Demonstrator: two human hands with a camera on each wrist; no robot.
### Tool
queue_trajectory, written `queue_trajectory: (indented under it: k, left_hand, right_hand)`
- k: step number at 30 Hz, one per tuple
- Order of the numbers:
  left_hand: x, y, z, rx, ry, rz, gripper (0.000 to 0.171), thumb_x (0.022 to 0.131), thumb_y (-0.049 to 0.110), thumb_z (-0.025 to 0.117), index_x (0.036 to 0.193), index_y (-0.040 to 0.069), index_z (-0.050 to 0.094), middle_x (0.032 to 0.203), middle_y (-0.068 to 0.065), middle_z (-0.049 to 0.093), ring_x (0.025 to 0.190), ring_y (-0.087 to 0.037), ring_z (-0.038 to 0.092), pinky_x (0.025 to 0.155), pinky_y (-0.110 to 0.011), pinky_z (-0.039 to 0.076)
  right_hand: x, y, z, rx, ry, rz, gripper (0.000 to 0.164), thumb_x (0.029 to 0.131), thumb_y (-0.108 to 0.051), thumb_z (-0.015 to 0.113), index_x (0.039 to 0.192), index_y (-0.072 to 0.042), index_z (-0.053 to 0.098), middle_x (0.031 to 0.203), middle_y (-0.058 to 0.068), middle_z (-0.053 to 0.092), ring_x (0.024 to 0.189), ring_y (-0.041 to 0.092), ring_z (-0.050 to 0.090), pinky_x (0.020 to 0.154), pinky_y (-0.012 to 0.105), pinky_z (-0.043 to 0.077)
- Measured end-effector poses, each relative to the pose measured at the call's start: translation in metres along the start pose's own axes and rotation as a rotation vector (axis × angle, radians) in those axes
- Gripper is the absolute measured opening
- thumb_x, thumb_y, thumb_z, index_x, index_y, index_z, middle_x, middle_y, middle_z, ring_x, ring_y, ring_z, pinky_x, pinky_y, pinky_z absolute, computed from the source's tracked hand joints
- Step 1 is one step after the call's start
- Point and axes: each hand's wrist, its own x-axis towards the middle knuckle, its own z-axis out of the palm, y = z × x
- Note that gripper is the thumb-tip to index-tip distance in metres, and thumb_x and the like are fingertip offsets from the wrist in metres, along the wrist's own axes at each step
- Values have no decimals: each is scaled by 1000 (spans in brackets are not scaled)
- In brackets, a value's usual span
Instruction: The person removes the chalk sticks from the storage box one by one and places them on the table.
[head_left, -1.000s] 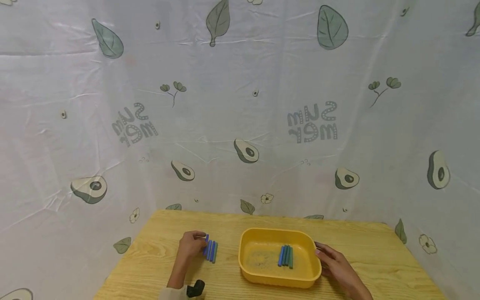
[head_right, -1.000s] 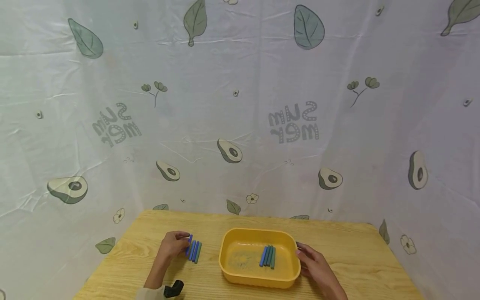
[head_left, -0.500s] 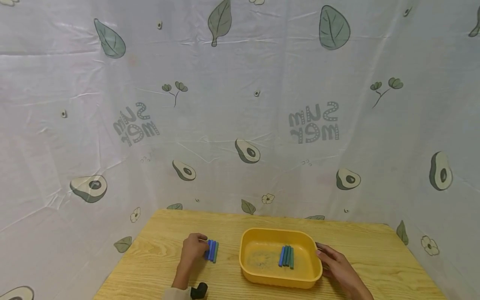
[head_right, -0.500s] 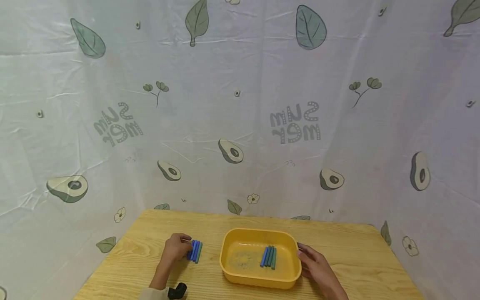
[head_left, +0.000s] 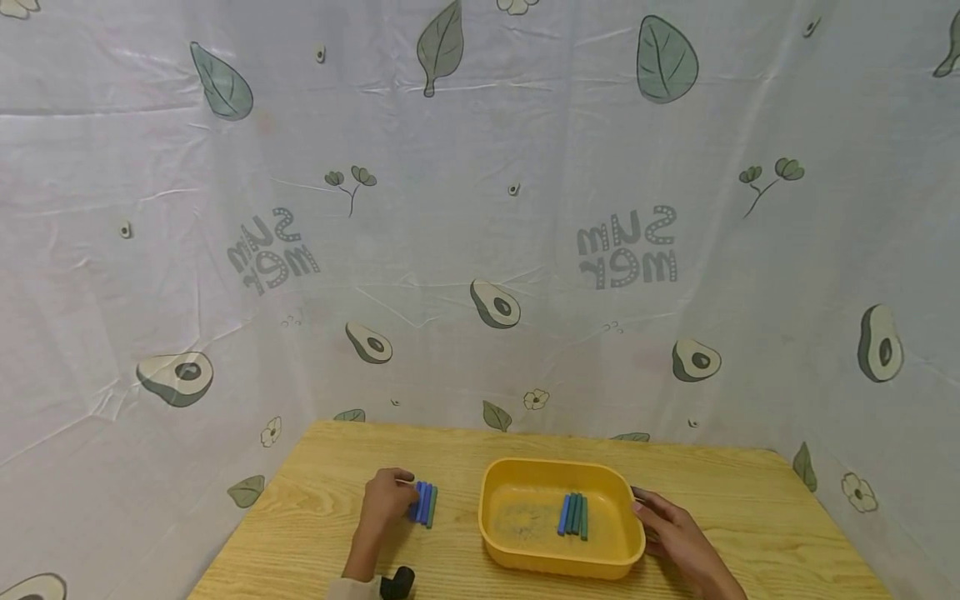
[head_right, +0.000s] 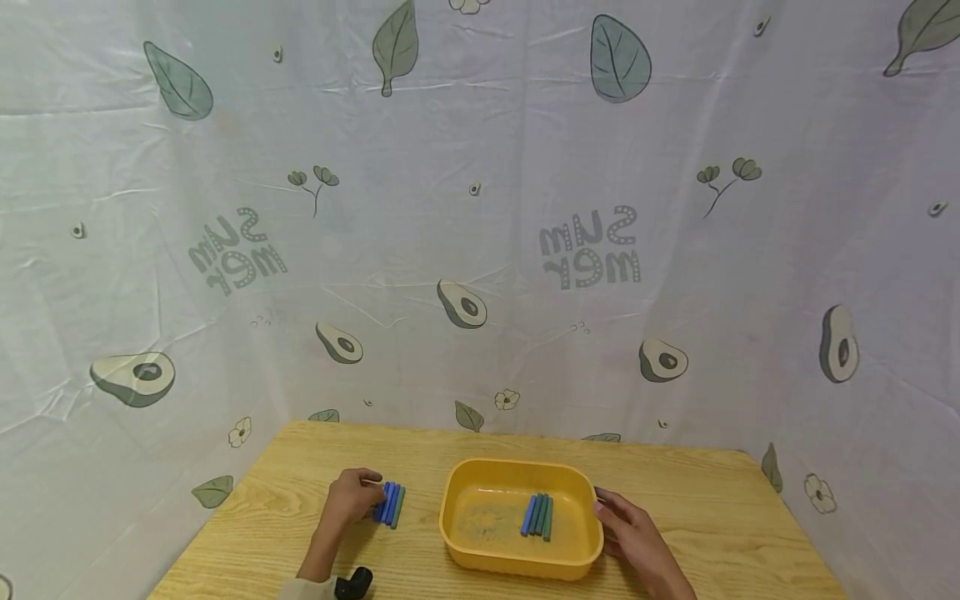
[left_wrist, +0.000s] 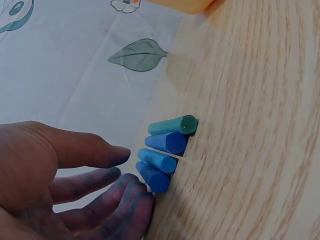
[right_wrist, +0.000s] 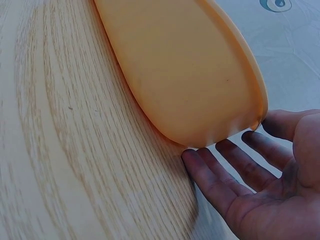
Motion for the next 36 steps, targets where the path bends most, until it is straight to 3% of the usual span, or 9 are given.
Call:
queue_trajectory:
  k: [9, 13, 18, 22, 29, 36]
  left_hand:
    - [0, 1, -2, -37, 13, -10, 38, 87, 3, 74, 122, -11, 73, 99, -22, 80, 69, -17, 70, 58, -32, 55]
    - [-1, 5, -1, -46, 19, 13, 37, 88, 4, 73, 122, -10, 74, 101, -22, 80, 77, -22, 74, 63, -36, 58]
    - [-4, 16, 3, -63, 19, 38, 38, 90, 5, 73, 125, -10, 73, 106, -24, 79, 90, -34, 77, 73, -43, 62]
    - [-7, 26, 8, -88, 18, 50, 38, 91, 5, 74, 126, -10, 72, 107, -22, 78, 92, -34, 76, 75, -44, 64]
    - [-14, 45, 21, -126, -4, 87, 38, 91, 6, 77, 126, -10, 73, 106, -21, 77, 92, -33, 76, 74, -42, 65]
    - [-16, 63, 34, -190, -26, 114, 36, 92, 6, 78, 124, -9, 73, 104, -21, 76, 86, -38, 77, 66, -36, 64]
  right_hand:
    - [-2, -2, 0, -7, -13, -7, 66, 115, -35, 49, 165, 4, 34, 167, 34, 36, 133, 39, 66, 97, 48, 63]
    - [0, -2, 0, -20, -11, -7, 66, 115, -37, 49, 166, 3, 33, 168, 34, 33, 138, 42, 62, 98, 48, 63]
    - [1, -1, -1, -29, -5, 0, 66, 115, -36, 49, 166, 3, 33, 168, 34, 34, 140, 44, 59, 98, 48, 63]
    - [2, 0, 0, -32, 5, 17, 68, 114, -39, 51, 165, 3, 34, 164, 33, 41, 132, 39, 67, 97, 48, 63]
    - [1, 1, 2, -26, 22, 27, 67, 114, -38, 52, 164, 4, 37, 159, 33, 49, 126, 37, 71, 95, 48, 64]
    - [-1, 0, 1, -27, 6, 3, 68, 115, -38, 50, 164, 6, 34, 161, 35, 45, 128, 40, 69, 96, 49, 63]
